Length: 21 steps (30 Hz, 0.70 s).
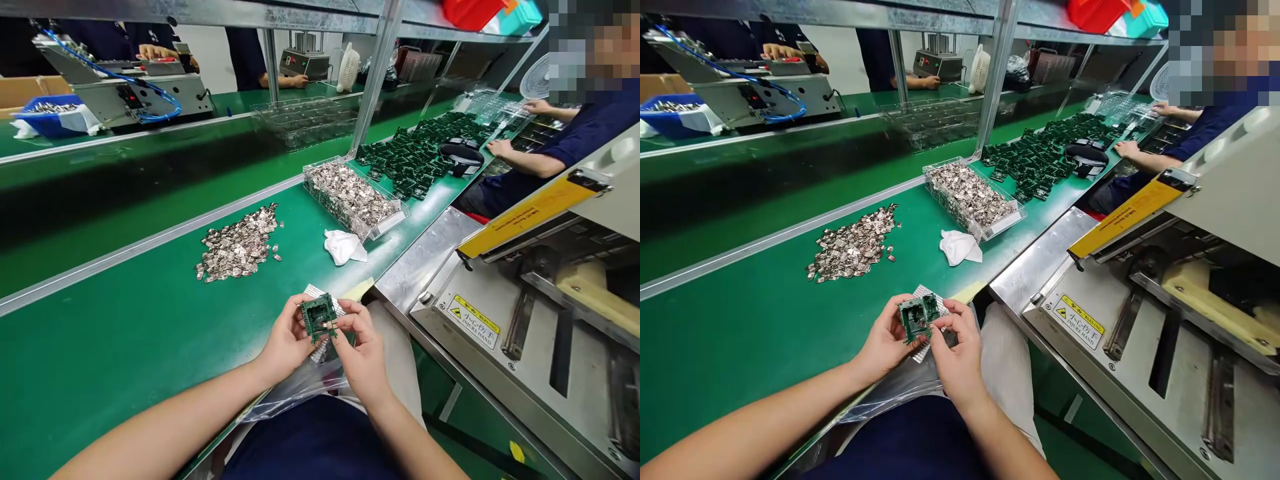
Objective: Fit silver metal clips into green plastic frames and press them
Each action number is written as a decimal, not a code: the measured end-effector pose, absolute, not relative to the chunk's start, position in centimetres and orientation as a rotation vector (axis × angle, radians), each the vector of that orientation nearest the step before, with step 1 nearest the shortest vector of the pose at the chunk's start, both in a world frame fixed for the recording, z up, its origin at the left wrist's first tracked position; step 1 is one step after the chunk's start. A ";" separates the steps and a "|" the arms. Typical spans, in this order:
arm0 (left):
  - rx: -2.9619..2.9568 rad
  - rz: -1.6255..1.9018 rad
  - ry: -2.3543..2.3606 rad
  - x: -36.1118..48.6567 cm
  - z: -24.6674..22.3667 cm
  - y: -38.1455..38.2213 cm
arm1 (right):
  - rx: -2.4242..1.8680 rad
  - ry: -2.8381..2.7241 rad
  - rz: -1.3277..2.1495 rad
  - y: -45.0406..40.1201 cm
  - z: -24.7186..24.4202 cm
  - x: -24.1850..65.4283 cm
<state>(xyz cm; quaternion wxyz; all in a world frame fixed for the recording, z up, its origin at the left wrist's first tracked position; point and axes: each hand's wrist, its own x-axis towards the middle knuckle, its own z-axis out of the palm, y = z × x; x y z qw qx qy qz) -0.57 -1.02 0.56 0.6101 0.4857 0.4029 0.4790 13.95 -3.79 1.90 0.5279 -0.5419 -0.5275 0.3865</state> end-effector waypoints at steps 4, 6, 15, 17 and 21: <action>1.130 1.121 0.857 -0.7 0.7 -1.3 | -1.310 -1.271 0.905 -3.6 1.7 13.7; 1.143 1.122 0.832 -0.8 0.8 -1.3 | -1.314 -1.272 0.893 -3.6 1.6 13.6; 1.226 1.085 0.816 -1.1 0.6 -1.3 | -1.330 -1.303 0.858 -3.4 1.5 13.6; 1.248 1.096 0.848 -1.1 0.4 -1.4 | -1.328 -1.298 0.833 -3.4 1.5 13.6; 1.236 1.111 0.937 -0.8 0.1 -1.6 | -1.309 -1.270 0.850 -3.4 1.3 13.4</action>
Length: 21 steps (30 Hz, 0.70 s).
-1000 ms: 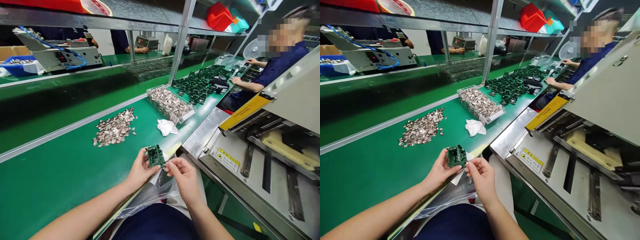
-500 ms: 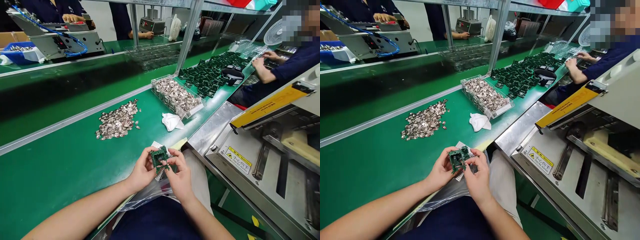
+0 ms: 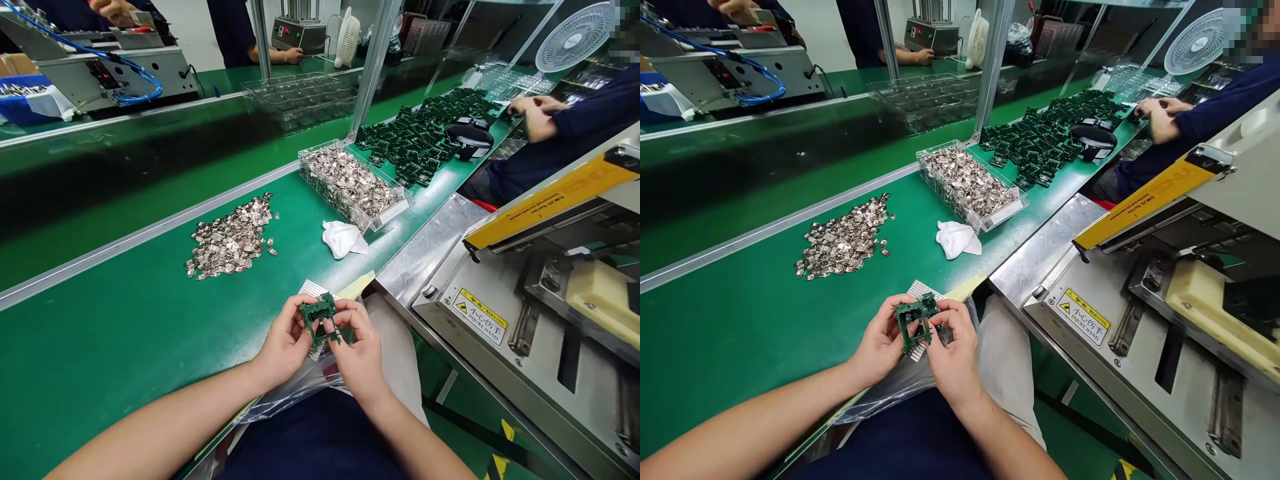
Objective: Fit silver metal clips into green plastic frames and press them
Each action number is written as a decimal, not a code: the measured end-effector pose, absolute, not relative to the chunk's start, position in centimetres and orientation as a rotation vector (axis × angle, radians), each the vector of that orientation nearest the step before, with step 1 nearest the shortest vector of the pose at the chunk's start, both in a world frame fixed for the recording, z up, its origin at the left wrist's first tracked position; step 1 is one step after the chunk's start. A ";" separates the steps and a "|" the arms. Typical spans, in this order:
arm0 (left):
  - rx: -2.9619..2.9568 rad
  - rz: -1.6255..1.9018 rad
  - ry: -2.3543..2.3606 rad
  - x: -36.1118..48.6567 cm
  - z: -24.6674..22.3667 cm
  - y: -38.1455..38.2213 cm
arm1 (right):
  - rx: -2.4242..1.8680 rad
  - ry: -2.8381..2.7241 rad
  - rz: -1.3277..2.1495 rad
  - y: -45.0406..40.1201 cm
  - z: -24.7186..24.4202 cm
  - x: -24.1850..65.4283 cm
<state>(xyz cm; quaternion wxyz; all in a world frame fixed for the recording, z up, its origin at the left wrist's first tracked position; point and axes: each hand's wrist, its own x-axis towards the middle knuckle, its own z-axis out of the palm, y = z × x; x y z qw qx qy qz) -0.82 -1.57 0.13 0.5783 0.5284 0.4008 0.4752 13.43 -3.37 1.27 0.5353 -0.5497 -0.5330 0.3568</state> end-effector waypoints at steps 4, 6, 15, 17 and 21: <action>1.167 1.094 0.956 -0.5 0.4 -1.7 | -1.263 -1.191 0.979 -3.5 1.0 13.4; 1.156 1.085 0.959 -0.4 0.5 -1.7 | -1.249 -1.136 1.039 -3.5 1.0 13.3; 1.169 1.083 1.038 -0.2 1.2 -1.8 | -1.196 -0.924 1.178 -3.3 1.1 12.8; 1.177 1.091 1.048 -0.2 1.2 -1.9 | -1.200 -0.908 1.174 -3.3 1.1 12.8; 1.197 1.100 1.039 -0.1 1.4 -2.2 | -1.186 -0.893 1.195 -3.8 1.2 12.8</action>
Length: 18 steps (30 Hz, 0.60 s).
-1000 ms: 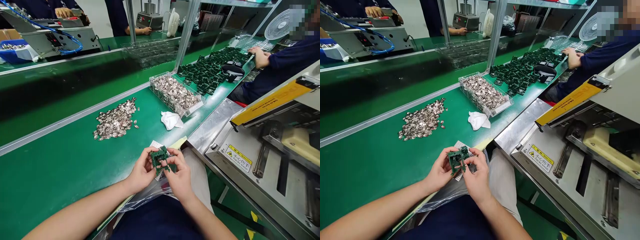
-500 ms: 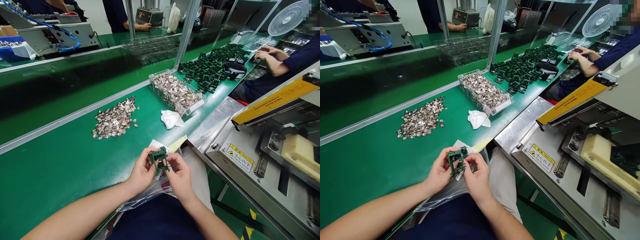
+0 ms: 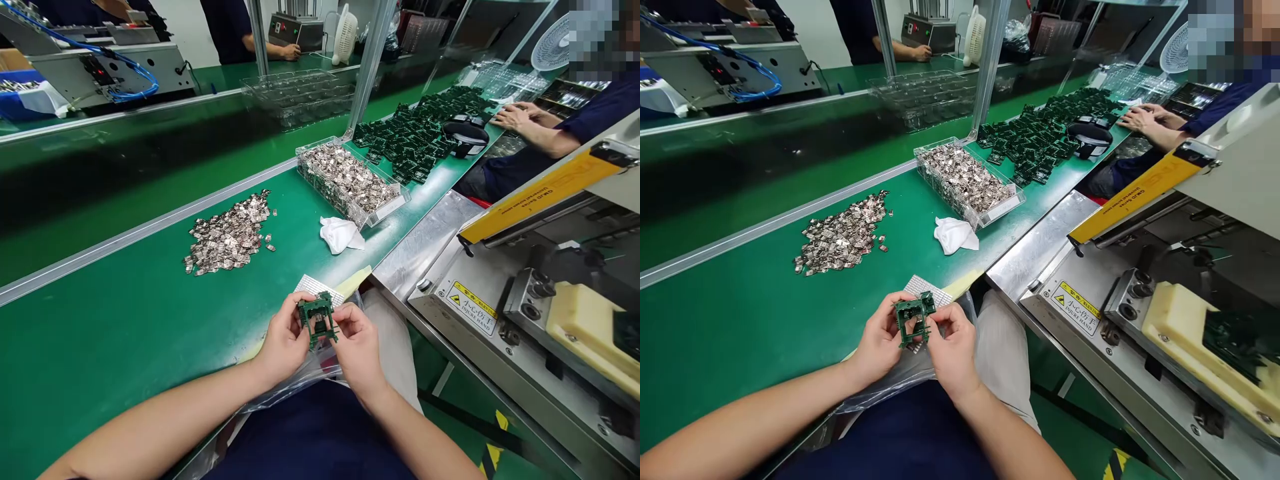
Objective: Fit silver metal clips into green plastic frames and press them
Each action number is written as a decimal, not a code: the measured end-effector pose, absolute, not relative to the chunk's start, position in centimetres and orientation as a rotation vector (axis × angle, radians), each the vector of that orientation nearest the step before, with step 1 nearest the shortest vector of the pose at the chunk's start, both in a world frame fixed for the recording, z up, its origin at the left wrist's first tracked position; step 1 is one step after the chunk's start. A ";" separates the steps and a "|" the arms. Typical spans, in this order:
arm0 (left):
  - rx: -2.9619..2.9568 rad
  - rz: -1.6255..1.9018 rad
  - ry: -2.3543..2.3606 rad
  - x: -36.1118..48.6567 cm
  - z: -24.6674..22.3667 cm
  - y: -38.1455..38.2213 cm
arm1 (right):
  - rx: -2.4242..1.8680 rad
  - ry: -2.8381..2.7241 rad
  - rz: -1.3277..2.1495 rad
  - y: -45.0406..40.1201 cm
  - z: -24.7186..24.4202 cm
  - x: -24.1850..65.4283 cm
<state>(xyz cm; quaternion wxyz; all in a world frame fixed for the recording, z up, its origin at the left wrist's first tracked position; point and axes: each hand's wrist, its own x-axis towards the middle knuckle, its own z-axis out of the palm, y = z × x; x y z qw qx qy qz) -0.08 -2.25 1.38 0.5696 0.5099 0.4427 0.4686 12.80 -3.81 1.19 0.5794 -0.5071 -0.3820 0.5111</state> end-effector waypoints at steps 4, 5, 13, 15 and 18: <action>1.281 1.112 1.031 0.3 1.5 -2.8 | -1.186 -0.904 1.150 -4.6 1.3 13.1; 1.297 1.103 1.029 0.4 1.5 -3.0 | -1.176 -0.906 1.148 -4.9 1.3 13.3; 1.205 1.062 0.959 0.4 1.6 -0.5 | -1.299 -0.839 1.048 -5.9 -1.1 16.4; 1.182 1.097 0.965 0.7 1.3 1.0 | -1.303 -0.879 1.127 -5.6 -2.2 16.4; 1.181 1.107 0.924 1.5 0.7 2.5 | -1.242 -0.955 1.247 -4.9 -3.3 15.2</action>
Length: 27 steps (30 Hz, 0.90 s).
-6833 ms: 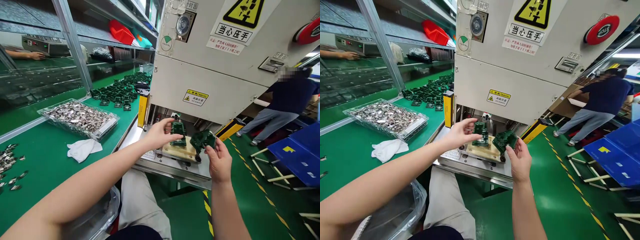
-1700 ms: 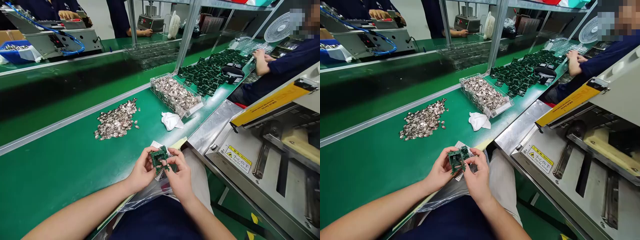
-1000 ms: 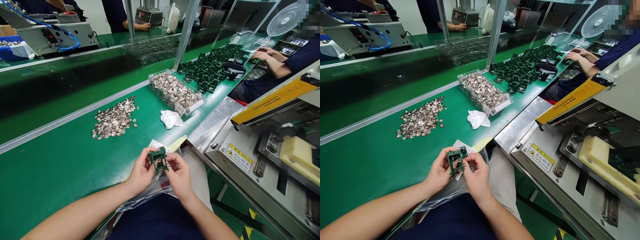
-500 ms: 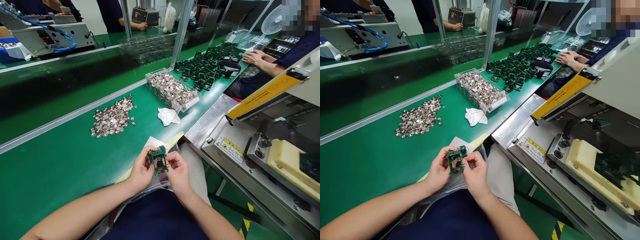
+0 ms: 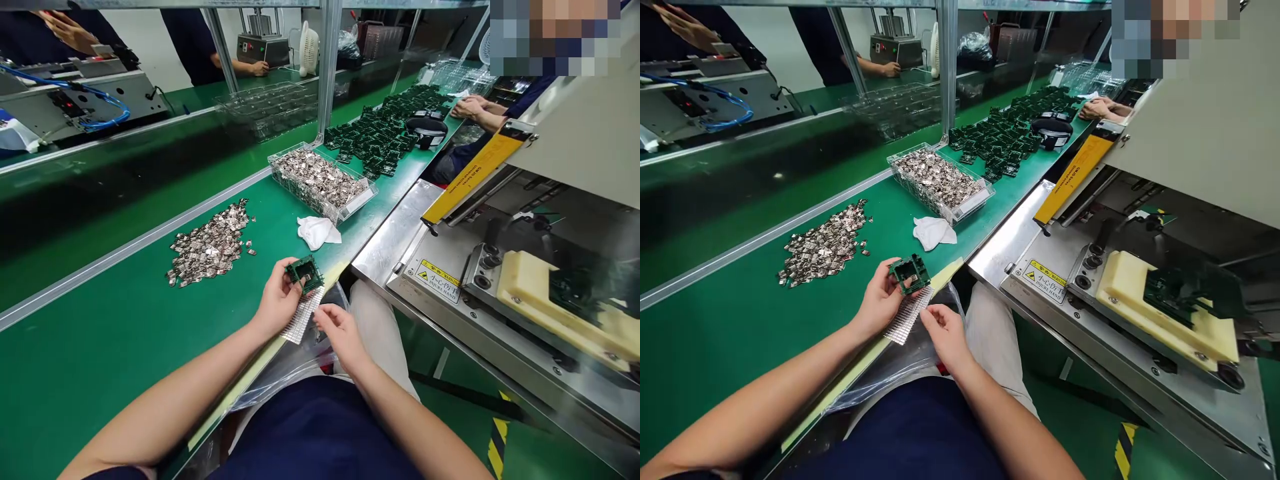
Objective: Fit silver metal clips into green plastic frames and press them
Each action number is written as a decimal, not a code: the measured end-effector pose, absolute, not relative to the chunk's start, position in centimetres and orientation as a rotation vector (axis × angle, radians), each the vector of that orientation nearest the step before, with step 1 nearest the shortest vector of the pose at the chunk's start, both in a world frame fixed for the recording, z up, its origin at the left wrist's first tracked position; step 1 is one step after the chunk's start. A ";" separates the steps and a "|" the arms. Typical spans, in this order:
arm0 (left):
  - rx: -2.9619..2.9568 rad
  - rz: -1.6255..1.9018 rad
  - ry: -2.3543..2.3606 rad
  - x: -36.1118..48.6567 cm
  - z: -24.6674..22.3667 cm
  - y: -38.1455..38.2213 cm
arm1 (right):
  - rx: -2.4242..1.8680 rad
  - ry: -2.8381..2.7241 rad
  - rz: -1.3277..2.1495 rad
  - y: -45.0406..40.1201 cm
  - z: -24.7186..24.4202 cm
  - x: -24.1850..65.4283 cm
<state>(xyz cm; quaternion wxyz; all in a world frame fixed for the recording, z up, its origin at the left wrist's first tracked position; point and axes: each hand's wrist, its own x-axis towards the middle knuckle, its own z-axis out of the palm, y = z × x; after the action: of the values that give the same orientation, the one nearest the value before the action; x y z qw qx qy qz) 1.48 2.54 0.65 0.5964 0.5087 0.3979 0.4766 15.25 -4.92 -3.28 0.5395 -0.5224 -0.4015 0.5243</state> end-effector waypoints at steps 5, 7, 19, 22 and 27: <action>1.156 1.105 0.896 1.9 -0.2 2.8 | -1.226 -0.976 1.186 -4.7 -4.3 13.4; 1.157 1.114 0.884 1.8 -0.2 2.6 | -1.240 -1.007 1.146 -4.9 -4.7 13.3; 1.107 1.081 0.899 1.8 0.1 3.0 | -1.357 -1.423 1.123 -4.8 -7.0 15.1; 1.097 1.088 0.896 1.7 0.3 3.0 | -1.423 -1.495 1.133 -4.8 -6.4 16.1; 1.111 1.097 0.860 1.5 0.2 2.9 | -1.518 -1.562 1.101 -4.9 -2.6 18.2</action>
<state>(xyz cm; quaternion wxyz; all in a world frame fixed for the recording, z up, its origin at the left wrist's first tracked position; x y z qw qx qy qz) 1.51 2.86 0.17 0.6284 0.4849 0.3753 0.4787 18.15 -4.89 -2.59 0.3433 -0.5842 -0.6012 0.4236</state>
